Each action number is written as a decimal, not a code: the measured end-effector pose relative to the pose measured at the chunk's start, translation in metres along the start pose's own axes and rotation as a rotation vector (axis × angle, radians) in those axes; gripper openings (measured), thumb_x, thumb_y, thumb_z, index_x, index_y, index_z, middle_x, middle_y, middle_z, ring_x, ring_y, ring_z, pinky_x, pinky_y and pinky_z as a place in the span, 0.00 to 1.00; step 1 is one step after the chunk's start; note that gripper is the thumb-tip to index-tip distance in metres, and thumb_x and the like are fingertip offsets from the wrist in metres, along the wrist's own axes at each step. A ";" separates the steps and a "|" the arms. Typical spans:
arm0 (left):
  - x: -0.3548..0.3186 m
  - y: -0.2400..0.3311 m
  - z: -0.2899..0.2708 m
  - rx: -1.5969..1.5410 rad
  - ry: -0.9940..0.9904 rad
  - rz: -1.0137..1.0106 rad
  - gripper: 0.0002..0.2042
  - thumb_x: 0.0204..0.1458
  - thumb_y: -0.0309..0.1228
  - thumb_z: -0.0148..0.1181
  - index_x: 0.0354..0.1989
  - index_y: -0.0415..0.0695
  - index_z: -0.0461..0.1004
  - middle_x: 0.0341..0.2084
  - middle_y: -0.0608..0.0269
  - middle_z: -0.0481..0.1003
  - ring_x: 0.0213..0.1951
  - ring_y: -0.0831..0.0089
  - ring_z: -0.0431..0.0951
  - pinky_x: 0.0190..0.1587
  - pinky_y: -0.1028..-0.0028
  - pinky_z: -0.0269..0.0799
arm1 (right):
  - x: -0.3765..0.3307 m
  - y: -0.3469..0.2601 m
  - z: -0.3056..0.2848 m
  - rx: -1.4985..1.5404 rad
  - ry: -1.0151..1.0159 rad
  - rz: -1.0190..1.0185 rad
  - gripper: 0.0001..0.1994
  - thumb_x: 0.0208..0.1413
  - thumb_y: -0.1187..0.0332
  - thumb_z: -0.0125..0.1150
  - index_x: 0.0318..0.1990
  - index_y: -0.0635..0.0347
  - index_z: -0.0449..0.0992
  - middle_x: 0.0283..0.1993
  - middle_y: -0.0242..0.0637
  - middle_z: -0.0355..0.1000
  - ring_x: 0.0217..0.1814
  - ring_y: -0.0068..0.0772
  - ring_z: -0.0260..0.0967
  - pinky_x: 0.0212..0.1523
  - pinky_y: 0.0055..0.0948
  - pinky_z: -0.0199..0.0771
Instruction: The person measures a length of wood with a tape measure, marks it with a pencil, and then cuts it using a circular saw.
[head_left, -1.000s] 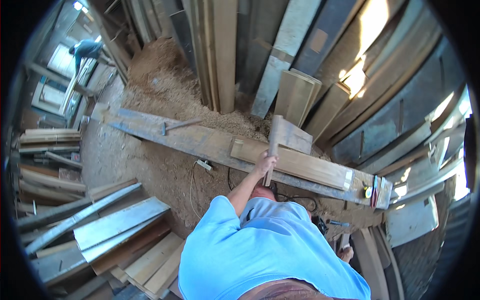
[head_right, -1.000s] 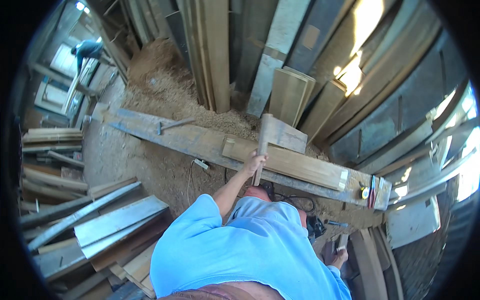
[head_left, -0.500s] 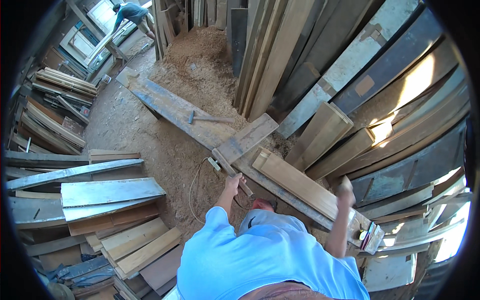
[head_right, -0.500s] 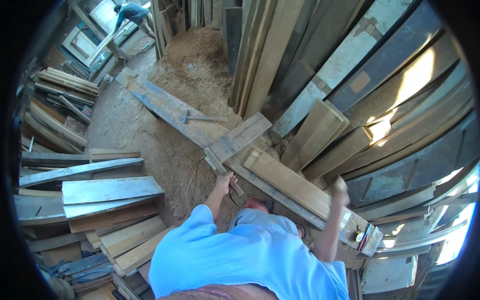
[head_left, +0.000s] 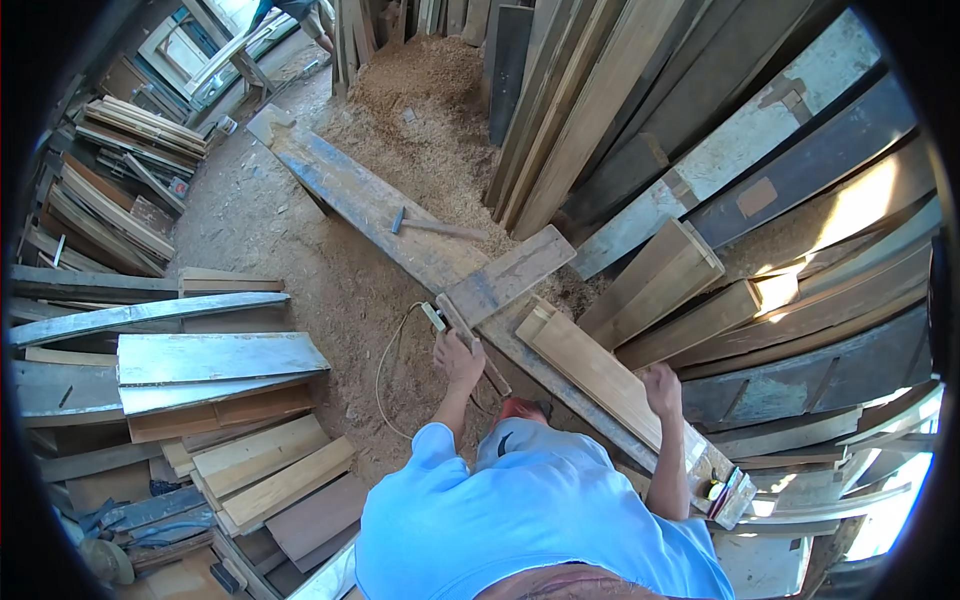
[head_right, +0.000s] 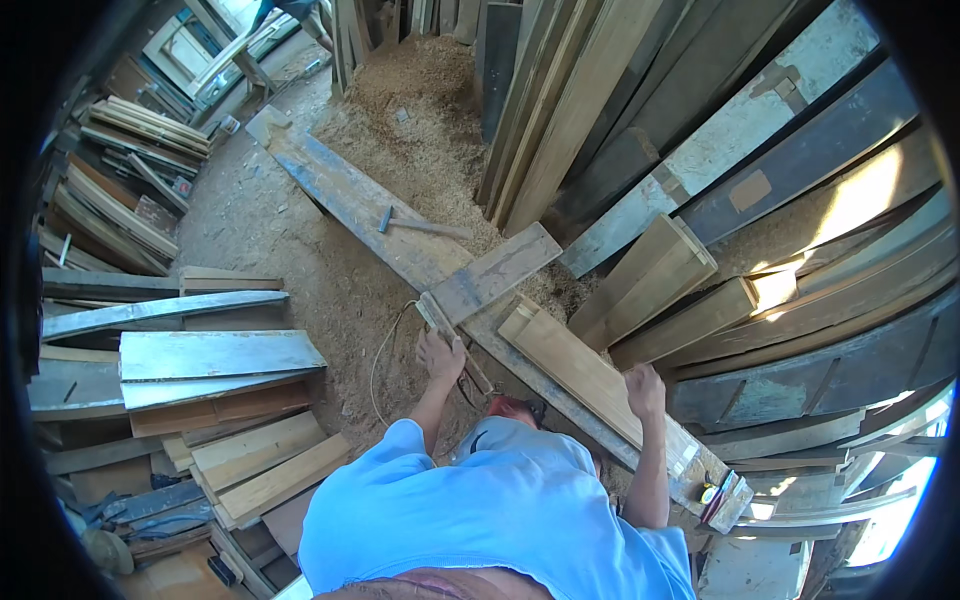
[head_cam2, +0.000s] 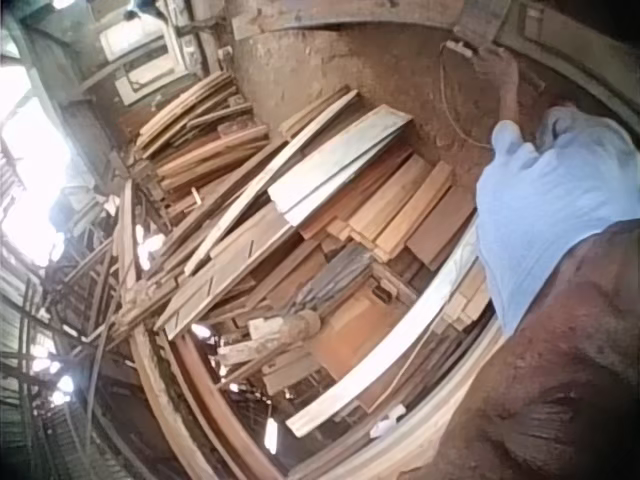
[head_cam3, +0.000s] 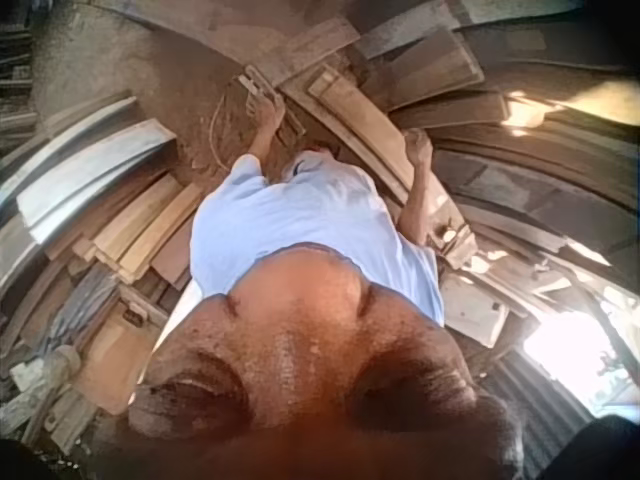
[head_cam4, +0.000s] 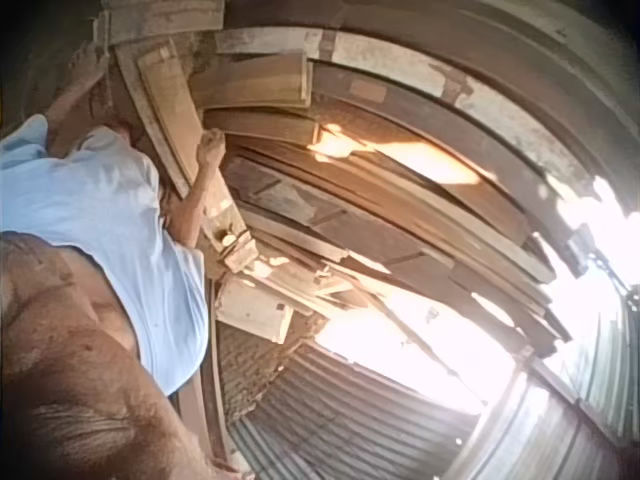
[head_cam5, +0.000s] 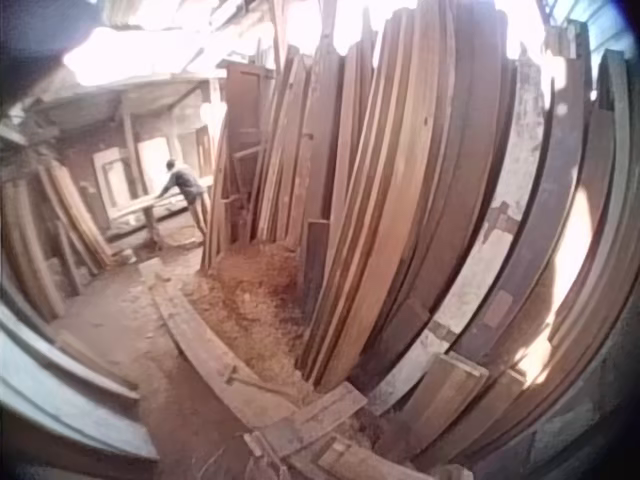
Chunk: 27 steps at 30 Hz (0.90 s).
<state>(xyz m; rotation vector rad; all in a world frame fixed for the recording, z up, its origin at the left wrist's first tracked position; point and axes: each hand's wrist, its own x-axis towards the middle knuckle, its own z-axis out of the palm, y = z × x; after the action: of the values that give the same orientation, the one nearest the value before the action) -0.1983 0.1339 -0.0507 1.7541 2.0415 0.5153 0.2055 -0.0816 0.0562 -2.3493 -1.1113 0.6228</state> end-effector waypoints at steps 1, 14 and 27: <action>0.000 0.006 -0.006 0.054 0.039 0.176 0.37 0.53 0.46 0.67 0.68 0.41 0.62 0.69 0.30 0.57 0.72 0.34 0.52 0.72 0.39 0.47 | -0.017 0.045 0.007 -0.044 0.040 0.013 0.19 0.57 0.61 0.66 0.50 0.68 0.79 0.42 0.59 0.80 0.46 0.60 0.80 0.47 0.47 0.79; -0.132 0.139 0.079 0.435 -0.777 0.996 0.44 0.53 0.44 0.63 0.79 0.48 0.54 0.78 0.27 0.35 0.79 0.29 0.32 0.77 0.35 0.29 | -0.226 0.320 -0.007 -0.305 0.219 0.797 0.31 0.54 0.52 0.66 0.59 0.67 0.76 0.53 0.63 0.78 0.58 0.64 0.76 0.61 0.56 0.74; -0.204 0.182 0.078 0.727 -1.021 0.942 0.44 0.56 0.46 0.63 0.81 0.60 0.48 0.78 0.26 0.29 0.79 0.31 0.23 0.79 0.42 0.25 | -0.257 0.345 -0.012 -0.157 0.249 0.821 0.50 0.52 0.45 0.72 0.72 0.70 0.53 0.65 0.67 0.66 0.63 0.67 0.68 0.64 0.56 0.70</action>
<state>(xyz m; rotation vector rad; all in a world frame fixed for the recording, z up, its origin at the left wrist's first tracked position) 0.0229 -0.0398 -0.0101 2.5358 0.6166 -0.8767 0.2684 -0.4846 -0.0832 -2.8920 -0.0468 0.4832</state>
